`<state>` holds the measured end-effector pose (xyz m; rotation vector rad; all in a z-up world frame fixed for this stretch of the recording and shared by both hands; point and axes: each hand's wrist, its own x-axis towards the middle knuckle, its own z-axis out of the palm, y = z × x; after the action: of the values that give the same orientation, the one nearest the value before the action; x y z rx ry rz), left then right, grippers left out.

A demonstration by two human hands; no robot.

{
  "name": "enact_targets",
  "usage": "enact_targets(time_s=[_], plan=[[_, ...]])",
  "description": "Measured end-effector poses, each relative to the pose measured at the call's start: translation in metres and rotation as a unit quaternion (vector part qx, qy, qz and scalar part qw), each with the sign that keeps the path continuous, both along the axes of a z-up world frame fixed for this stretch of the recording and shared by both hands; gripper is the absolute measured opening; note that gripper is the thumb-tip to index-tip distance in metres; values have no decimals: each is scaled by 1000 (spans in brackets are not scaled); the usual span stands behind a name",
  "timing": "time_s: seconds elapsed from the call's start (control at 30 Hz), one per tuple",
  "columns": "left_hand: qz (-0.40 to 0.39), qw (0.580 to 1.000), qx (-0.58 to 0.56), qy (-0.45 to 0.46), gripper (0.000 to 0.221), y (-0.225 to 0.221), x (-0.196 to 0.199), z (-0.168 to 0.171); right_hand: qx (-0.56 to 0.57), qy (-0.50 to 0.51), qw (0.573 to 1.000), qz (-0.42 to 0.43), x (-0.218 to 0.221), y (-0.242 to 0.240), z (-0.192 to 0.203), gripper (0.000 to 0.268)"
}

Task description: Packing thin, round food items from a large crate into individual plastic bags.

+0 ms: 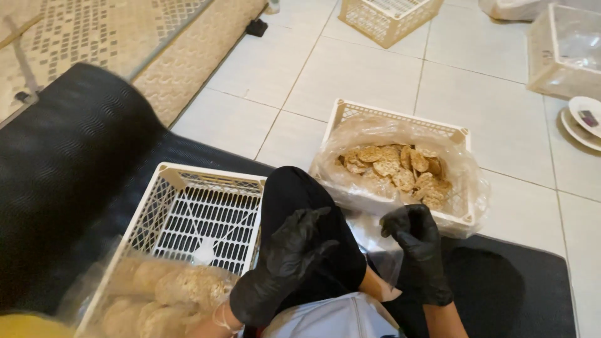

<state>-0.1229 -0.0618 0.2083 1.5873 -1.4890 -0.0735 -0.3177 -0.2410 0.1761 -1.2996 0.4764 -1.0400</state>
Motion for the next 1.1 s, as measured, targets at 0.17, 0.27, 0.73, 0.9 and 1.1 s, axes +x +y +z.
enact_targets(time_s=[0.17,0.27,0.73,0.9,1.1], plan=[[-42,973,12,227,50,-61,-33,-20,34,37,998,27,-16,-6,-25,45],[-88,891,-18,445,21,-83,-45,-58,30,112,993,8,-17,-4,-14,53],[-45,914,29,402,10,-92,-38,8,-111,172,976,-67,-27,-28,14,19],[-49,930,57,360,9,-107,-33,-15,-205,173,959,-91,-24,-27,8,17],[71,908,-5,413,19,-129,-46,-52,-304,297,858,-288,-21,-15,30,35]])
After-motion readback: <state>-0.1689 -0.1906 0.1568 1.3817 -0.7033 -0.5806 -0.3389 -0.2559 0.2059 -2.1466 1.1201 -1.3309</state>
